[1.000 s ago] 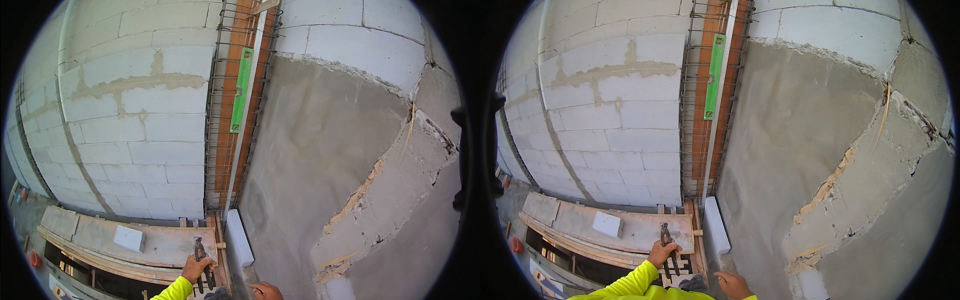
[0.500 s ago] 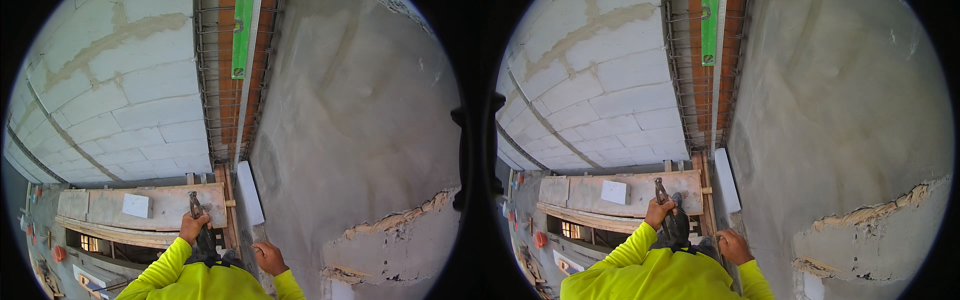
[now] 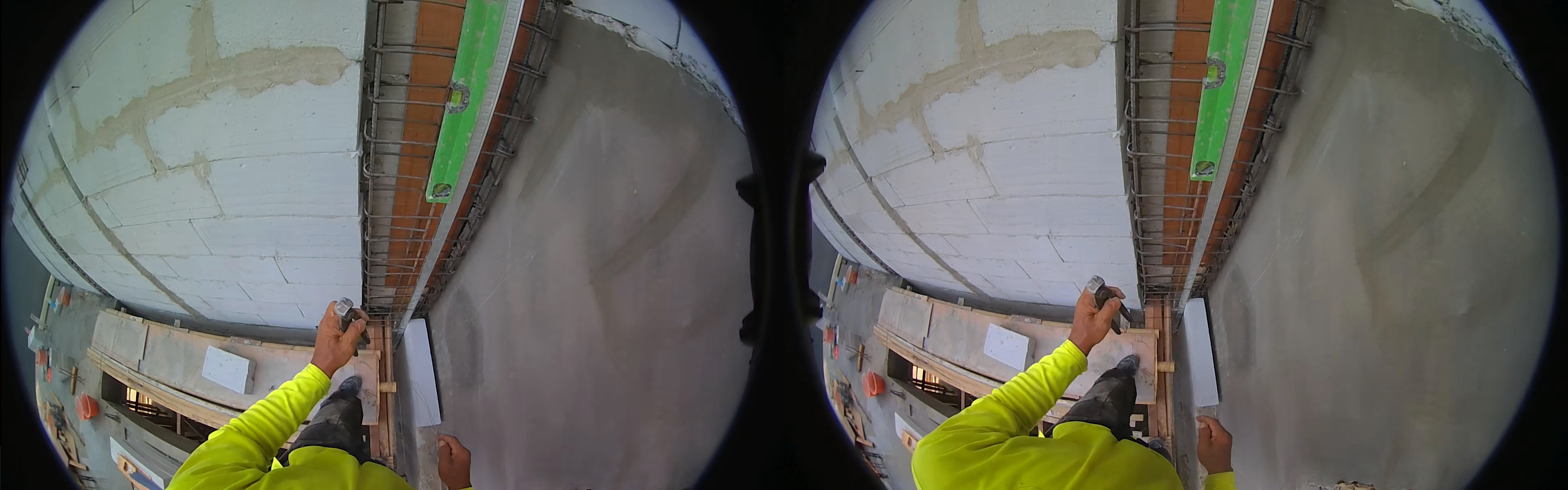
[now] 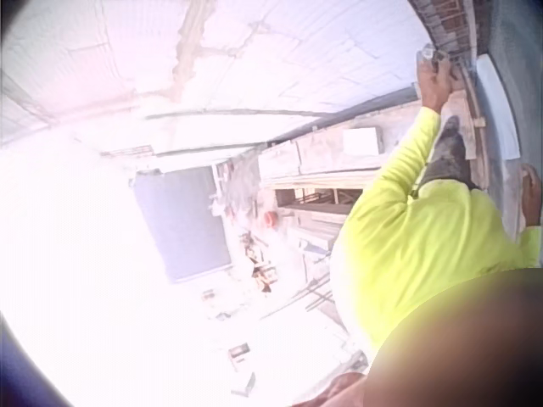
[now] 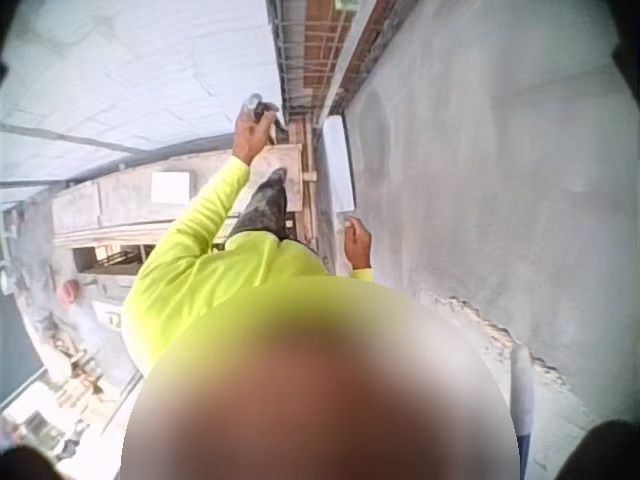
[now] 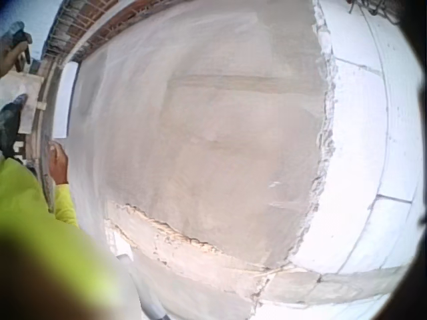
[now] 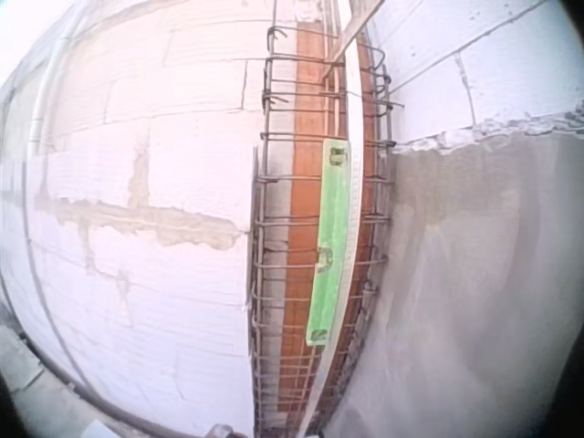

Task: The person uses a spirit level to check a vertical wall section, then retrieves pliers and a wire to secure the level to rebar. Afterward, they use a water level tube to transfer a height reference and mark a point on a block wall with a pen.

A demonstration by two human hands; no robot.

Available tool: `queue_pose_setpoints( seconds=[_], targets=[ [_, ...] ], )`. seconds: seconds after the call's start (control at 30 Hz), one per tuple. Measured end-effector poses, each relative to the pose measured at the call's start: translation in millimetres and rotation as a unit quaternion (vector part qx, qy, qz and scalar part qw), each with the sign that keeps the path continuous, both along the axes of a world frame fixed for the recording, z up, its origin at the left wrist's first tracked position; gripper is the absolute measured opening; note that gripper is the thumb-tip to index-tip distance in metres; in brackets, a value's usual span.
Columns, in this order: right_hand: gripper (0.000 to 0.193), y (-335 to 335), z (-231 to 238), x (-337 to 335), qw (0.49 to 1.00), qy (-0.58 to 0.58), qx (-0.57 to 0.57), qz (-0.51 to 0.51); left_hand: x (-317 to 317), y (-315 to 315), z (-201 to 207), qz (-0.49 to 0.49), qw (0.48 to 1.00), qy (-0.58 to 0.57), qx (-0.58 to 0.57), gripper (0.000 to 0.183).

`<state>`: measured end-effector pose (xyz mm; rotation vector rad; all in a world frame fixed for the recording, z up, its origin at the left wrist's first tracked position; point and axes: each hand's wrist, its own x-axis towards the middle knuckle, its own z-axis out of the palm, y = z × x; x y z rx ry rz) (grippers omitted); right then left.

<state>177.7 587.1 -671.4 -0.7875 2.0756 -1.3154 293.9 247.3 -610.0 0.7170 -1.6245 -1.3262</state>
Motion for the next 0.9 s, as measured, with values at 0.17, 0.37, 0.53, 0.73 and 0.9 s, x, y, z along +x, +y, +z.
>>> queue_pose_setpoints(
  seconds=[0.17,0.37,0.53,0.73,0.9],
  targets=[
    [0.020,-59,19,-17,0.997,0.060,-0.048,0.018,-43,-99,123,0.040,0.981,0.101,-0.164,0.013],
    [0.020,-83,36,-13,0.997,0.033,-0.069,0.012,-91,-158,256,0.072,0.948,0.205,-0.232,0.018],
    [0.019,-72,33,-7,0.998,0.034,-0.047,0.005,-131,-200,293,0.192,0.914,0.137,-0.330,0.021],
    [0.019,-47,11,0,0.999,-0.004,-0.023,-0.039,-168,-242,269,0.337,0.848,-0.165,-0.375,0.033],
    [0.019,-33,7,0,0.997,0.006,-0.034,-0.069,-177,-240,231,0.391,0.815,-0.187,-0.385,0.044]
  ],
)
